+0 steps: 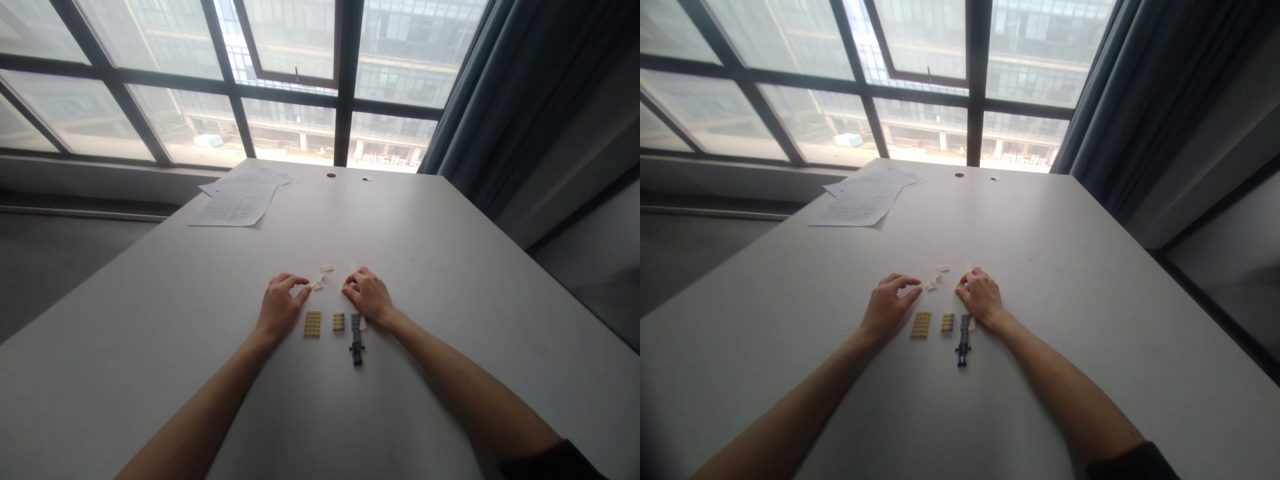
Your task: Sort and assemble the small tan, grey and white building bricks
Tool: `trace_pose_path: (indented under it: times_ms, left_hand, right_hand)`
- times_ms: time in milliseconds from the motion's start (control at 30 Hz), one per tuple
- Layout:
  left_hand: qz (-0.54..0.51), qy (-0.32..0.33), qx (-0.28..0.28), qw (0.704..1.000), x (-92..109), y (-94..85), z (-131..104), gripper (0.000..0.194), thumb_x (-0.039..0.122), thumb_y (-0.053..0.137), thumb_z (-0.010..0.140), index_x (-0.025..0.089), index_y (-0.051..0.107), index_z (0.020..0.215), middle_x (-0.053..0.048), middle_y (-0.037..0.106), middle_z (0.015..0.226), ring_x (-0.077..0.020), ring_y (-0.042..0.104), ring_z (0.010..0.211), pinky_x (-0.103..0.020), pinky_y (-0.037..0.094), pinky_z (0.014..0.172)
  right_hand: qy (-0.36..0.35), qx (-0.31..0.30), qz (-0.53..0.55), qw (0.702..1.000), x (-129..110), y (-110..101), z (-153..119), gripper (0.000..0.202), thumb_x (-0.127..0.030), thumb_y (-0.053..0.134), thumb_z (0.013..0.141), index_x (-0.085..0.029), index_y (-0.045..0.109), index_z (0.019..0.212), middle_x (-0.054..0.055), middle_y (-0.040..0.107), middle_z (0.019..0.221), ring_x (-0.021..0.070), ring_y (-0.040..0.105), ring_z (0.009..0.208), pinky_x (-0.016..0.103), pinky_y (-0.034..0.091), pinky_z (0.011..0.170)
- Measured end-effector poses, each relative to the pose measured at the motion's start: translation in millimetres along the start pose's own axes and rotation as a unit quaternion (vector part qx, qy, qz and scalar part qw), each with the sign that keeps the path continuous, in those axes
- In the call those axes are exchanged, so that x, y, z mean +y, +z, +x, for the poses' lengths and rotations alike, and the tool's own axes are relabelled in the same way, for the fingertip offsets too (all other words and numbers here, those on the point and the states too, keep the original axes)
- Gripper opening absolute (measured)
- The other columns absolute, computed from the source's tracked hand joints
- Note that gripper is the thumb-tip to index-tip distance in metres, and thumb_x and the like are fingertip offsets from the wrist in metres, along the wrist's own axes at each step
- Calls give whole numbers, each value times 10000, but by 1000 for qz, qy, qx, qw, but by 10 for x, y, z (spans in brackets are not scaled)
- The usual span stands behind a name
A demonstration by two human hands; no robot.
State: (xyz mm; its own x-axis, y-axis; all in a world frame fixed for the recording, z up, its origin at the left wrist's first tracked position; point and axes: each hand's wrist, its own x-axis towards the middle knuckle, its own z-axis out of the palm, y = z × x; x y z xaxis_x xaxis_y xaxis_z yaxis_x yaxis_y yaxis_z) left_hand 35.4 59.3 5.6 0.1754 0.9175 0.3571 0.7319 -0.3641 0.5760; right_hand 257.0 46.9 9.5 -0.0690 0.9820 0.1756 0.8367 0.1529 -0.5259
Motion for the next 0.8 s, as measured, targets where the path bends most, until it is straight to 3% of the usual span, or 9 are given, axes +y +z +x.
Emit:
trace_pose_path:
  times_ms: [167, 233, 367, 433, 500, 600, 667, 733, 800]
  left_hand:
    - [-74, 120, 43, 989, 231, -86, -162, 206, 277, 617, 825, 213, 657, 1017, -52, 629, 968, -211, 577, 929, -381, 489, 857]
    - [-90, 175, 46, 979, 364, -111, -230, 261, 265, 638, 825, 221, 635, 1082, -58, 629, 995, -207, 573, 943, -371, 492, 853]
    - [-130, 236, 58, 961, 590, -126, -328, 290, 230, 651, 831, 235, 624, 1120, -49, 629, 990, -183, 576, 927, -334, 497, 832]
    - [-154, 243, 66, 956, 677, -132, -355, 260, 206, 642, 837, 231, 633, 1096, -44, 634, 964, -171, 582, 901, -318, 500, 810]
    - [-172, 241, 77, 952, 748, -155, -375, 204, 184, 632, 841, 218, 647, 1041, -39, 642, 922, -160, 586, 863, -304, 500, 785]
    - [-173, 239, 88, 952, 784, -230, -413, 116, 168, 616, 846, 201, 656, 950, -32, 648, 859, -153, 586, 825, -294, 495, 762]
    - [-150, 244, 76, 955, 721, -296, -455, 94, 167, 598, 851, 197, 656, 918, -36, 651, 846, -157, 582, 816, -298, 493, 754]
    - [-102, 251, 57, 961, 582, -355, -511, 99, 164, 576, 854, 198, 659, 895, -41, 652, 842, -164, 575, 810, -310, 489, 751]
    - [-36, 249, 50, 967, 401, -393, -576, 121, 155, 549, 857, 198, 660, 874, -45, 652, 835, -173, 566, 809, -324, 484, 754]
  right_hand:
    - [11, -4, 266, 964, -79, -84, -203, 164, -310, 656, 803, -177, 671, 897, 21, 581, 883, 123, 514, 712, 270, 418, 707]
    - [62, -53, 452, 888, -173, -131, -340, 239, -385, 674, 790, -171, 663, 895, -1, 561, 793, 103, 471, 641, 244, 389, 615]
    - [159, -145, 717, 663, -375, -243, -584, 321, -441, 734, 741, -158, 654, 869, -5, 540, 795, 63, 429, 597, 197, 341, 537]
    - [169, -164, 760, 605, -440, -283, -661, 312, -422, 748, 738, -153, 653, 862, 0, 540, 808, 61, 432, 604, 189, 349, 537]
    - [164, -174, 770, 592, -472, -302, -708, 305, -421, 737, 754, -153, 650, 871, 0, 536, 800, 64, 425, 606, 190, 354, 538]
    - [139, -173, 730, 646, -487, -304, -747, 322, -463, 681, 793, -153, 633, 865, -9, 511, 742, 74, 408, 591, 200, 347, 539]
    - [98, -162, 634, 750, -497, -299, -769, 295, -452, 626, 837, -160, 624, 875, -13, 500, 714, 88, 413, 585, 220, 357, 555]
    - [20, -127, 450, 884, -517, -281, -800, 206, -374, 603, 865, -172, 625, 903, 11, 540, 790, 116, 468, 658, 260, 403, 641]
    - [-81, -82, 216, 969, -549, -230, -840, 126, -287, 614, 864, -181, 631, 931, 47, 574, 923, 165, 516, 817, 320, 419, 783]
